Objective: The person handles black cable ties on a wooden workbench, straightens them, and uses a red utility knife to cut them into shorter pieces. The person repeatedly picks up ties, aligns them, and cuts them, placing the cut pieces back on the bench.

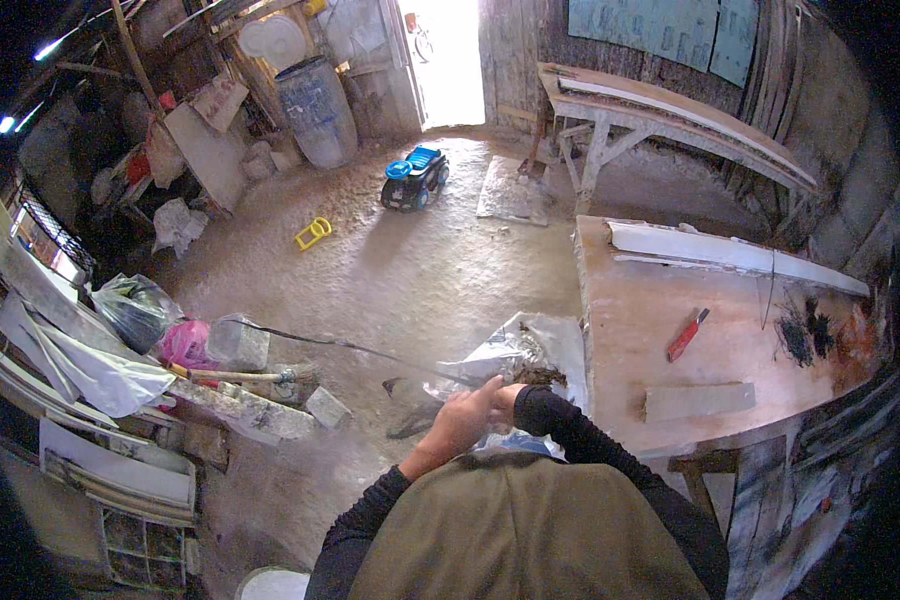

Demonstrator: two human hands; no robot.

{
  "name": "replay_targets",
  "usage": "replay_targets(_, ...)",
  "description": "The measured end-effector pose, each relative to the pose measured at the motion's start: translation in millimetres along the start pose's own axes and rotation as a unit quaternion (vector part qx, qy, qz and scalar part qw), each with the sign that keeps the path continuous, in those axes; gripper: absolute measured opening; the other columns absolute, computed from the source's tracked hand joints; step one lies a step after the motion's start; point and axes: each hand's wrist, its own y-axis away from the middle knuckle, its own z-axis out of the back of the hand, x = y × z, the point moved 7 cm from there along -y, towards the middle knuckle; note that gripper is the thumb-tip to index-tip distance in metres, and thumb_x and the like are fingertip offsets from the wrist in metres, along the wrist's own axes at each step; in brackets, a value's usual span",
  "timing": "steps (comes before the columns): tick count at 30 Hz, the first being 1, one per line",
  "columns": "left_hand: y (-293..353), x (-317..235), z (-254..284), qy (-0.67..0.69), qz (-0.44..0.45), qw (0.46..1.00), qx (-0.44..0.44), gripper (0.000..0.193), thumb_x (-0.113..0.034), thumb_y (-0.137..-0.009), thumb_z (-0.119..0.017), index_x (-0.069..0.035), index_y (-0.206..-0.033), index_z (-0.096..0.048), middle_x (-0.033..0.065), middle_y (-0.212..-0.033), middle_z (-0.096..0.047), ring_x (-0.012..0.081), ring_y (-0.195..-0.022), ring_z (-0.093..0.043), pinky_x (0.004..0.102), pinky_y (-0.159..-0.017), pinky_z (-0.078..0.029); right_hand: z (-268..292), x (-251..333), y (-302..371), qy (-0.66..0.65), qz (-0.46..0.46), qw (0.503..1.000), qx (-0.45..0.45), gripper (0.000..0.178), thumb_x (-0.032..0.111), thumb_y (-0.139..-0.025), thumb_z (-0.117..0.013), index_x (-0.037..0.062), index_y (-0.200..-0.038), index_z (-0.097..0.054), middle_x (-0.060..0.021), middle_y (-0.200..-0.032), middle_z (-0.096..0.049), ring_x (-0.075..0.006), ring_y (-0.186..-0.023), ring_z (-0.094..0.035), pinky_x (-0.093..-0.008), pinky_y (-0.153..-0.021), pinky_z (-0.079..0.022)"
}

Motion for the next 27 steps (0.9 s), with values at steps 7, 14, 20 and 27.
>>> replay_targets(7, -18.6, 5.1, 14.8, 0.05, 0.058, 0.997, -0.016, 0.029, -0.014, -0.076, -0.046, -0.015, -0.105, -0.043, 0.016, -0.061, -0.053, 0.0323, -0.059, -0.054, 0.0396, -0.048, -0.042, 52.6, 11.5, 42.4, -0.254, -0.011, 0.967, -0.033, 0.04, 0.041, -0.079, -0.044, 0.004, -0.094, -0.049, -0.0091, -0.061, -0.056, -0.0145, -0.053, -0.054, -0.0277, -0.05, -0.043)
replay_targets(14, -18.0, 6.6, 32.5, 0.224, 0.108, 0.967, -0.061, 0.019, -0.008, -0.077, -0.046, -0.006, -0.096, -0.05, 0.0138, -0.087, -0.057, 0.0279, -0.079, -0.056, 0.0312, -0.064, -0.044, 69.1, -1.2, 77.5, -0.476, 0.107, 0.871, -0.055, 0.027, 0.029, -0.084, -0.041, 0.0038, -0.084, -0.05, 0.0012, -0.054, -0.045, -0.006, -0.047, -0.045, -0.0199, -0.043, -0.037)
replay_targets(20, -13.7, 0.9, 18.9, 0.205, 0.232, 0.936, -0.166, 0.015, -0.009, -0.078, -0.047, -0.004, -0.092, -0.051, 0.008, -0.068, -0.055, 0.0166, -0.065, -0.052, 0.028, -0.059, -0.041, 54.8, -15.5, 75.8, -0.586, 0.112, 0.793, -0.122, 0.014, 0.013, -0.08, -0.049, 0.0011, -0.087, -0.051, -0.0019, -0.065, -0.051, -0.0094, -0.065, -0.051, -0.0213, -0.058, -0.041)
replay_targets(27, -26.7, -17.6, -0.3, 0.323, 0.133, 0.913, -0.208, 0.019, -0.018, -0.08, -0.048, -0.006, -0.094, -0.049, -0.0013, -0.063, -0.048, 0.0049, -0.055, -0.042, 0.02, -0.047, -0.035, 39.5, -25.7, 64.7, -0.594, 0.197, 0.75, -0.215, 0.012, 0.009, -0.075, -0.056, 0.0016, -0.085, -0.057, -0.0007, -0.078, -0.051, -0.0074, -0.072, -0.049, -0.0206, -0.065, -0.039)
